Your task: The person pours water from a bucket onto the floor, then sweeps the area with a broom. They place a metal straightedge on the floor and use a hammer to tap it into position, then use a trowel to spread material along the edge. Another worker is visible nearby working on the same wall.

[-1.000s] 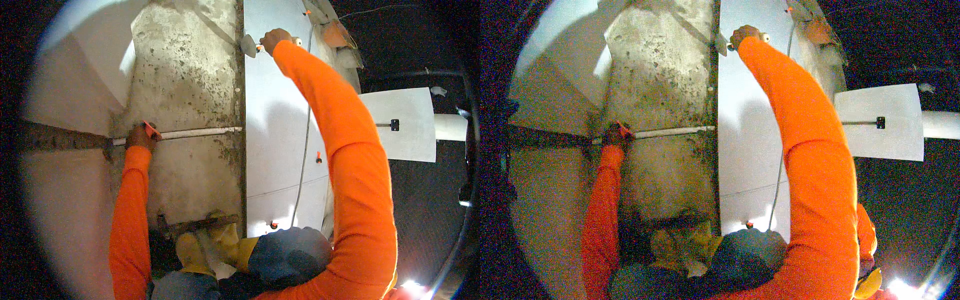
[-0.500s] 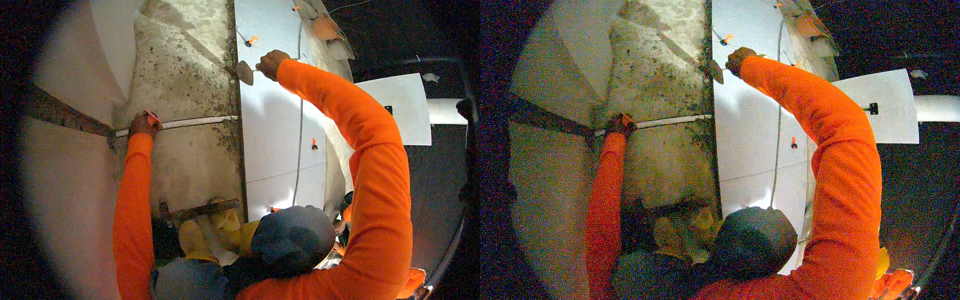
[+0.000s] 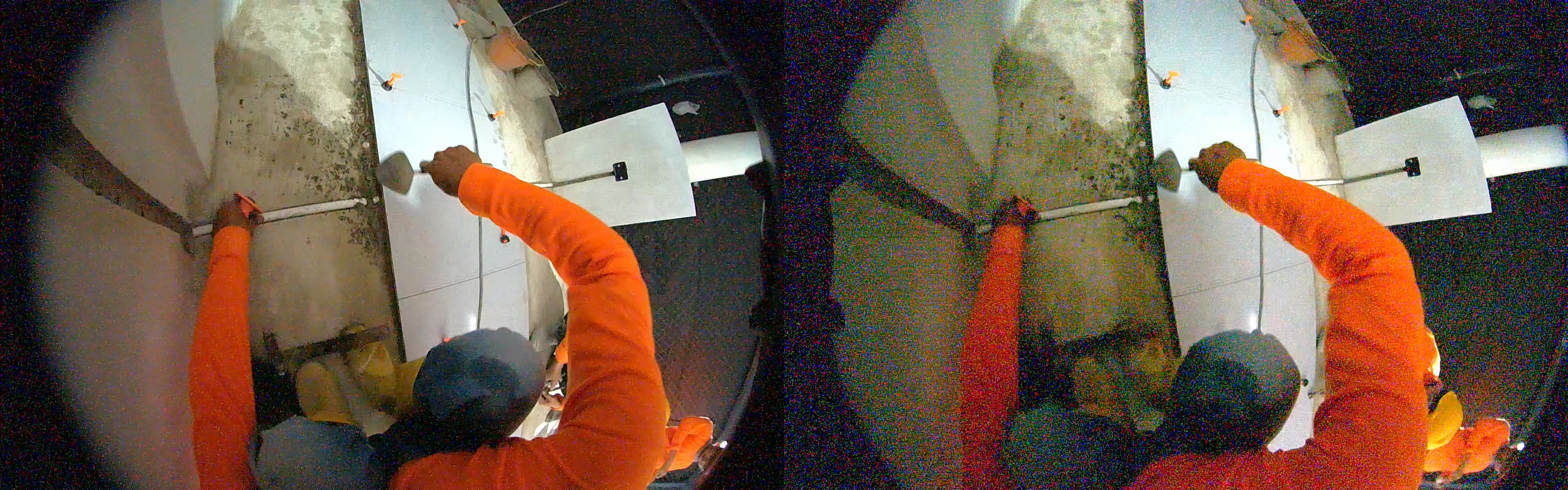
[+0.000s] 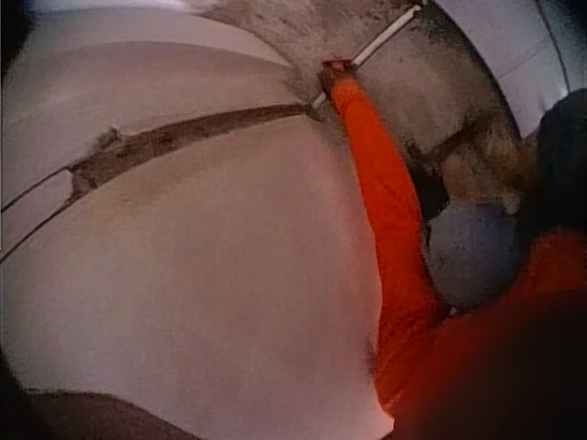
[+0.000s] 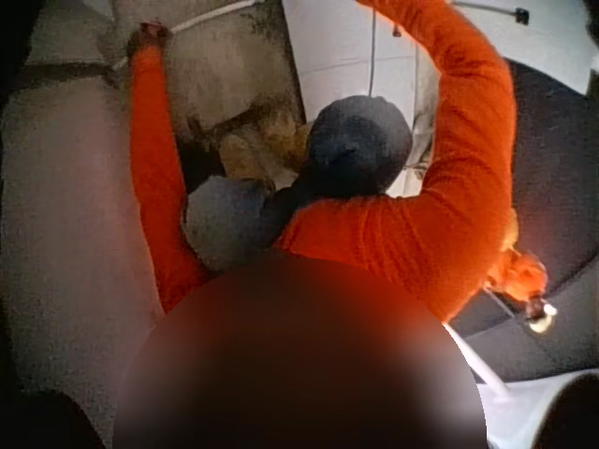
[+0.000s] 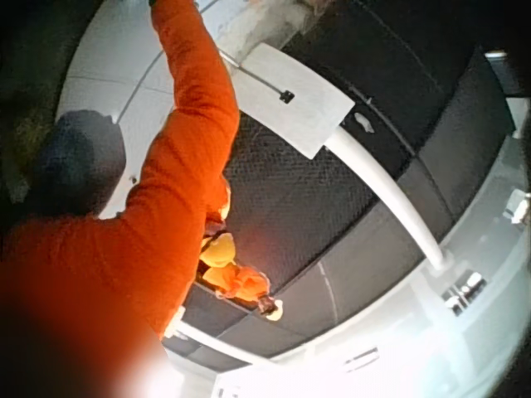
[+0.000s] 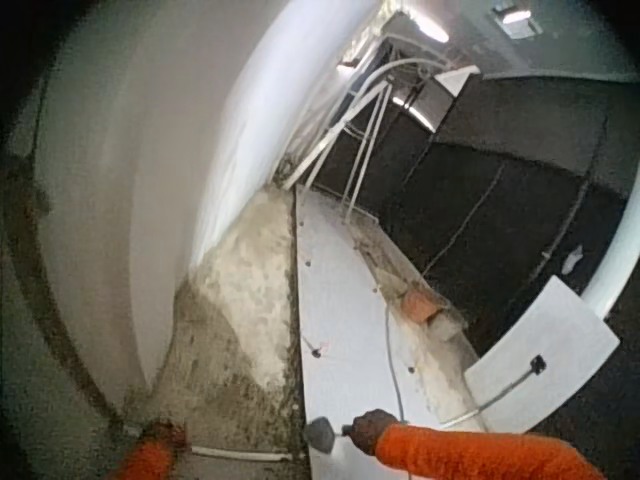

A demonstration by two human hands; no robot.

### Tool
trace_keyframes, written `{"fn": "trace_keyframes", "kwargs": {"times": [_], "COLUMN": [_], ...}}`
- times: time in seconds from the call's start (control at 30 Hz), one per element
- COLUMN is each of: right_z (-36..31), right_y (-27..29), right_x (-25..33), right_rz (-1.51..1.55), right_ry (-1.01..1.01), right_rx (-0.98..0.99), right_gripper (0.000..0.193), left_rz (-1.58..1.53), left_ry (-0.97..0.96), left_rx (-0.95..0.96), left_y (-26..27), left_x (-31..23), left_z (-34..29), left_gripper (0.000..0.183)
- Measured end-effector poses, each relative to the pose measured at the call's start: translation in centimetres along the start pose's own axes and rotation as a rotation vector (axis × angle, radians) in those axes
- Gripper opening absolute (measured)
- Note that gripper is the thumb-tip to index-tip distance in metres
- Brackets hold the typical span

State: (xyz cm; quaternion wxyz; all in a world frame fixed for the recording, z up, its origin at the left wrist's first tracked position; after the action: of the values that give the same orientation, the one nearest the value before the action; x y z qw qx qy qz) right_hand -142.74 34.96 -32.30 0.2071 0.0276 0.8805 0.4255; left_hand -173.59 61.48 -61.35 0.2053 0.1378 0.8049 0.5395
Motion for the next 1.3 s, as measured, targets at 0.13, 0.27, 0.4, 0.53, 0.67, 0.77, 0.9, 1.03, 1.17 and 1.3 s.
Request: {"fn": "trace_keyframes", "kwargs": {"times": [0.13,0.27,0.4,0.53,0.67,0.77,0.9,1.03,1.17,1.3], "right_z": [6.6,12.1,10.8,8.3,7.2,5.1,1.4,0.4,4.6,5.4], "right_y": [2.1,4.0,4.1,4.1,4.0,2.3,-0.8,-1.2,1.6,-0.4], "right_x": [-2.8,-4.1,-4.9,-4.0,-2.6,-2.3,-1.9,-1.7,-3.5,-1.9], "right_rz": [-0.052,-0.133,-0.18,-0.046,-0.019,0.029,0.147,-0.015,0.078,0.484], "right_ry": [-0.072,-0.07,0.012,-0.042,0.03,0.137,0.018,0.019,-0.026,-0.138], "right_rx": [-0.189,-0.143,0.087,0.179,0.135,0.117,0.178,0.187,-0.067,-0.088], "right_gripper": [0.028,0.026,0.03,0.029,0.026,0.038,0.033,0.035,0.026,0.031], "left_rz": [0.155,0.212,0.064,0.157,0.08,0.121,0.136,0.124,0.252,0.144], "left_ry": [-0.221,-0.253,-0.172,-0.213,-0.142,-0.185,-0.195,-0.191,-0.192,-0.071], "left_rx": [0.089,0.097,0.116,0.16,0.072,0.114,0.149,0.198,0.044,0.251], "left_y": [0.7,2.1,2.3,1.5,1.4,2.0,3.1,3.0,2.3,1.8], "left_x": [-0.2,-0.2,-0.3,-0.4,-0.1,-0.4,-0.7,-0.6,-0.7,-0.2], "left_z": [-0.8,-1.7,-1.8,-0.9,-0.7,-0.8,-1.1,-1.2,-0.5,0.2], "left_gripper": [0.04,0.036,0.033,0.041,0.045,0.045,0.045,0.045,0.04,0.04]}}
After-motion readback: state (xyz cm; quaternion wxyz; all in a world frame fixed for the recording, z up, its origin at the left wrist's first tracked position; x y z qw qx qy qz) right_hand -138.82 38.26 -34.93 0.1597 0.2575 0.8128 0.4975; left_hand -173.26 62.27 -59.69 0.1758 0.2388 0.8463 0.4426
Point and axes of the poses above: each hand's wrist, its own z-axis towards the middle knuckle, its own y-axis out of the back of the hand, x = y × z, the point moved 2 cm from there along z, towards the middle knuckle, and after that the axes turned 12 degrees about z, right-handed, at the moved point
